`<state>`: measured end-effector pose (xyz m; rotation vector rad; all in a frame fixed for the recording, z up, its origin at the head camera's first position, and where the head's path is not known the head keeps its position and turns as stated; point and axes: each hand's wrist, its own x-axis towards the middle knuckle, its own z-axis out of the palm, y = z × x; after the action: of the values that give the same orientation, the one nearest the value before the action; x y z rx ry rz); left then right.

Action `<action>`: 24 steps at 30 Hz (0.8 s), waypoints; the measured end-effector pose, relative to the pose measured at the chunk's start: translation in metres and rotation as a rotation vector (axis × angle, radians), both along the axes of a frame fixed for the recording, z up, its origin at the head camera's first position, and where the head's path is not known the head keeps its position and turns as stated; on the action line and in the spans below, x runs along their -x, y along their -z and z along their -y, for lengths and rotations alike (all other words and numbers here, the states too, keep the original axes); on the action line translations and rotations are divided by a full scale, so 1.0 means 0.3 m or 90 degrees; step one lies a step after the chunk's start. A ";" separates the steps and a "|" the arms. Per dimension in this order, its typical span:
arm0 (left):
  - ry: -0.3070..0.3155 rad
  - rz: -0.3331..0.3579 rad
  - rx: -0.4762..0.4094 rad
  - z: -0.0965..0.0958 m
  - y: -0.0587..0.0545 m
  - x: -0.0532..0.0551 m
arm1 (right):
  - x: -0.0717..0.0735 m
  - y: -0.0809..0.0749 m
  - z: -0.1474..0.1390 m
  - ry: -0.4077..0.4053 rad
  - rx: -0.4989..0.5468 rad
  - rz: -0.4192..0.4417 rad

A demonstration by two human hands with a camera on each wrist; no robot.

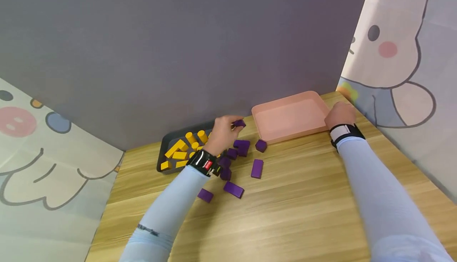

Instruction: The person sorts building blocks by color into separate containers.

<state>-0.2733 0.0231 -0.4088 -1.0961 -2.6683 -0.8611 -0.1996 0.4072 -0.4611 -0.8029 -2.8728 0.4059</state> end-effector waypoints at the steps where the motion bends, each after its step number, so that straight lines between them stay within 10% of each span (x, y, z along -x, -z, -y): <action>1: 0.003 0.000 0.000 -0.034 0.009 0.006 | 0.000 0.001 0.003 0.001 -0.002 -0.001; 13: -0.048 0.083 0.020 -0.243 0.134 0.040 | 0.003 -0.003 0.043 0.001 0.010 -0.017; 24: -0.030 0.023 0.068 -0.271 0.193 0.057 | 0.019 -0.005 0.058 -0.003 -0.001 -0.013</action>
<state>-0.2905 0.1045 -0.4667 -1.0433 -2.7869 -0.7460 -0.2053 0.3897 -0.4596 -0.7869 -2.8565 0.4098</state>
